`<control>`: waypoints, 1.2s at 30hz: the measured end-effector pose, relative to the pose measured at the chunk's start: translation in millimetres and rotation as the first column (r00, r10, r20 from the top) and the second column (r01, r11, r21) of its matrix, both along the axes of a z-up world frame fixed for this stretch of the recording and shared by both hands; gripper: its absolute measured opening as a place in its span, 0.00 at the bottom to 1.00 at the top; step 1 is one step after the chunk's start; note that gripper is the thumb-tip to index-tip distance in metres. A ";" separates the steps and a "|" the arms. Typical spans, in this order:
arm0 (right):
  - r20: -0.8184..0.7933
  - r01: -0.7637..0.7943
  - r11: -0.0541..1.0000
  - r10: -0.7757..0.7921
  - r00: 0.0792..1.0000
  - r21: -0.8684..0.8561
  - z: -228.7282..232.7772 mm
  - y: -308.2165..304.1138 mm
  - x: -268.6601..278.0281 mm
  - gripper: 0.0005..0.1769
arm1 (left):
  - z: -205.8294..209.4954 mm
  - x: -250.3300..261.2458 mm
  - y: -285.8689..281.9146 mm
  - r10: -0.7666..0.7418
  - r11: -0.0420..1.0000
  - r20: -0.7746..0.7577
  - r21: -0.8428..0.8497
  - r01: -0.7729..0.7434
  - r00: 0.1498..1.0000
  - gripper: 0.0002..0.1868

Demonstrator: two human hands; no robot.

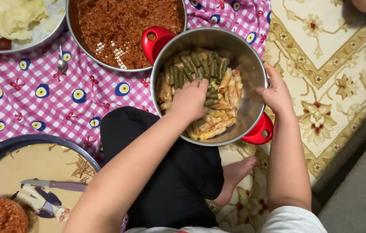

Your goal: The person sits on the floor and makes stuffed grape leaves: they lay grape leaves on a plate, spoon rice filling onto each leaf, roll the leaves around the filling by hand, and place the rolled leaves into a pot alongside already rolled ones. Another person works on the filling bowl nearby.

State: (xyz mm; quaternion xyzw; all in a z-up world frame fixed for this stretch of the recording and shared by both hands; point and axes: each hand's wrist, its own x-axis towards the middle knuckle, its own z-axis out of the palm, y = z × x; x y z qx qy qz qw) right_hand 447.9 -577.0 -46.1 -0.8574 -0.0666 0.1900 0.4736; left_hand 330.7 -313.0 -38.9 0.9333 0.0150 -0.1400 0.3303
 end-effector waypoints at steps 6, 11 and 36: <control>0.529 0.007 0.933 0.198 0.825 -0.360 29.2 30.7 -23.3 0.36 | 3.6 -9.8 20.8 -0.030 0.994 0.376 0.112 -0.013 0.926 0.54; 0.569 -0.151 0.812 0.514 0.642 -0.564 55.1 76.5 -40.0 0.27 | -3.9 -13.2 36.3 0.039 0.999 0.232 0.009 -0.042 0.972 0.26; -0.110 -0.357 0.311 0.600 0.792 -0.881 49.8 101.3 -12.2 0.19 | -21.3 5.0 16.6 0.023 0.997 0.046 0.066 -0.026 0.999 0.18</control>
